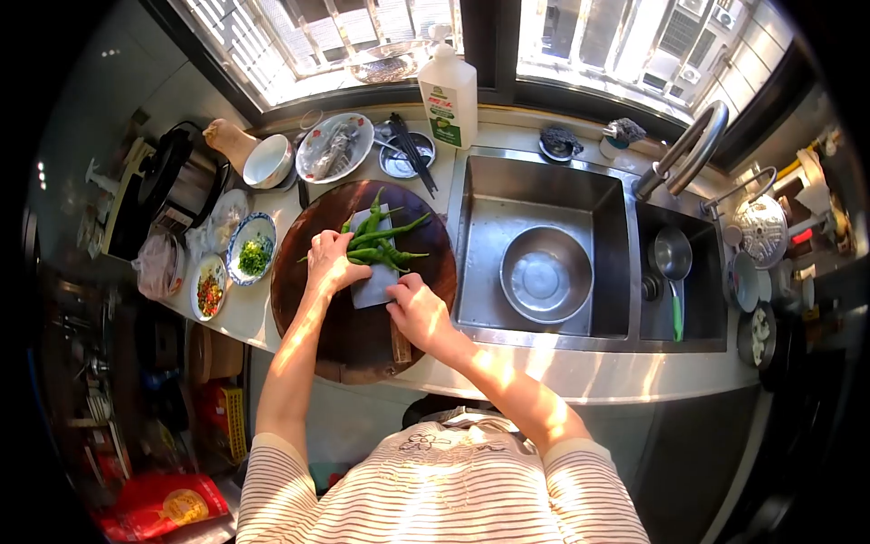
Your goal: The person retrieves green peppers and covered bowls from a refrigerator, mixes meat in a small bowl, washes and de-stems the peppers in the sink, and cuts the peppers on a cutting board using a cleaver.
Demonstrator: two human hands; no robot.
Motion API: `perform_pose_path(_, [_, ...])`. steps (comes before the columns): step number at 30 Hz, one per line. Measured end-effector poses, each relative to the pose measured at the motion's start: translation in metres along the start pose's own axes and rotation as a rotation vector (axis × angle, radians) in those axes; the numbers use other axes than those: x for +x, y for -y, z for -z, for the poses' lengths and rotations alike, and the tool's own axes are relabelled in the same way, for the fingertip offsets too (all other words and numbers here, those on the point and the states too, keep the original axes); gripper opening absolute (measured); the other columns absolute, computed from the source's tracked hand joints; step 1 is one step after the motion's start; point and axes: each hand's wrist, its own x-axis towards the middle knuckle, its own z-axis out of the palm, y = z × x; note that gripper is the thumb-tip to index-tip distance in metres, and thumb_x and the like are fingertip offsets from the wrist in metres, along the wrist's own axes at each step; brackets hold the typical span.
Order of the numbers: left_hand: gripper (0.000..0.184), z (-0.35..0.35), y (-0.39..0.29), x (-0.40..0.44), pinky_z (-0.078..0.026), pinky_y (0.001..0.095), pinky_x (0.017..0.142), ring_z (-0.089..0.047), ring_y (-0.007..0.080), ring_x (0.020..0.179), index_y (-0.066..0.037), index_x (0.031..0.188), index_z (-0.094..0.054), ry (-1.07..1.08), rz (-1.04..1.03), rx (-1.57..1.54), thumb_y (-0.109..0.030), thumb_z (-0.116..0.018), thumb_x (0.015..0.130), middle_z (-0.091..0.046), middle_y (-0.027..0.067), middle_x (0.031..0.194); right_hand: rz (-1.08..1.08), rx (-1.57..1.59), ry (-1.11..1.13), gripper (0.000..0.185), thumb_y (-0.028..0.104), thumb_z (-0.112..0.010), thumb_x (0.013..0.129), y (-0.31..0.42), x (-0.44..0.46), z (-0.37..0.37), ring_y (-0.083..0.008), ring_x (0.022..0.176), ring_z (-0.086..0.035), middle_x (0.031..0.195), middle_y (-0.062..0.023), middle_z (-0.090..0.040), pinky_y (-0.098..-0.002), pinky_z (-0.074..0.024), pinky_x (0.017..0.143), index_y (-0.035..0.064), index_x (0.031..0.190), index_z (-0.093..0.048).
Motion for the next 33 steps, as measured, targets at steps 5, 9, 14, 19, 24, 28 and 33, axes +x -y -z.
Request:
perform_pose_path(5, [0.061,-0.012,-0.007,-0.001,-0.038,0.0412,0.09,-0.042,0.031,0.106,-0.005,0.101,-0.061,-0.164,-0.024,-0.051,-0.037,-0.074,0.051,-0.048,0.0122,0.107,-0.068,-0.032,-0.242,0.036,0.007,-0.063,0.074,-0.01,0.026,0.013,-0.0353,0.09,-0.056,0.104,-0.0167,-0.05,-0.0409,-0.0483,0.074,0.0033,0.109,-0.052])
perform_pose_path(9, [0.049,-0.018,-0.01,0.003,-0.039,0.0415,0.087,-0.046,0.0303,0.101,-0.005,0.092,-0.063,-0.158,-0.024,-0.059,-0.033,-0.073,0.053,-0.052,0.0127,0.1,-0.042,-0.133,-0.133,0.031,0.009,-0.064,0.074,-0.037,0.041,0.002,-0.0336,0.088,-0.056,0.099,-0.0138,-0.053,-0.0406,-0.0481,0.074,0.0031,0.103,-0.054])
perform_pose_path(14, [0.038,-0.027,-0.016,-0.002,-0.04,0.0404,0.078,-0.055,0.0295,0.087,-0.004,0.085,-0.06,-0.268,-0.038,-0.029,-0.025,-0.071,0.055,-0.059,0.0119,0.085,0.092,-0.183,-0.13,0.021,0.01,-0.063,0.075,-0.041,0.033,0.007,-0.0308,0.086,-0.057,0.097,-0.0111,-0.056,-0.04,-0.0487,0.071,0.0061,0.096,-0.058])
perform_pose_path(19, [0.036,-0.018,-0.029,-0.006,-0.04,0.0396,0.073,-0.061,0.029,0.079,-0.005,0.081,-0.055,-0.266,-0.072,-0.029,-0.022,-0.072,0.055,-0.063,0.0122,0.078,0.04,-0.222,-0.082,0.012,0.01,-0.057,0.08,-0.047,0.026,0.013,-0.0318,0.075,-0.059,0.083,-0.0108,-0.058,-0.0405,-0.0487,0.062,0.0059,0.091,-0.056])
perform_pose_path(24, [0.032,0.025,-0.063,-0.014,-0.045,0.0435,0.067,-0.061,0.0347,0.074,-0.004,0.078,-0.052,-0.168,-0.043,-0.181,-0.02,-0.07,0.057,-0.063,0.0153,0.074,0.108,-0.117,-0.153,0.008,0.012,-0.055,0.082,-0.033,0.022,0.054,-0.0329,0.068,-0.059,0.076,-0.0103,-0.058,-0.0412,-0.0478,0.058,0.0067,0.088,-0.055])
perform_pose_path(28, [0.039,0.038,-0.111,-0.023,-0.047,0.0429,0.068,-0.062,0.0361,0.079,-0.004,0.091,-0.053,-0.059,-0.103,-0.379,-0.023,-0.069,0.061,-0.064,0.0167,0.08,0.131,-0.187,-0.16,0.007,0.012,-0.055,0.082,-0.025,0.013,0.123,-0.0338,0.067,-0.058,0.074,-0.0126,-0.056,-0.0415,-0.0464,0.056,0.0066,0.086,-0.053])
perform_pose_path(33, [0.044,-0.009,-0.186,-0.017,-0.046,0.0297,0.069,-0.06,0.0162,0.076,-0.001,0.093,-0.057,0.167,0.032,-0.68,-0.019,-0.074,0.057,-0.063,0.0095,0.081,-0.012,-0.352,-0.137,0.006,0.011,-0.054,0.083,-0.057,-0.017,0.198,-0.0346,0.067,-0.058,0.074,-0.0142,-0.058,-0.0427,-0.0455,0.055,0.0055,0.084,-0.052])
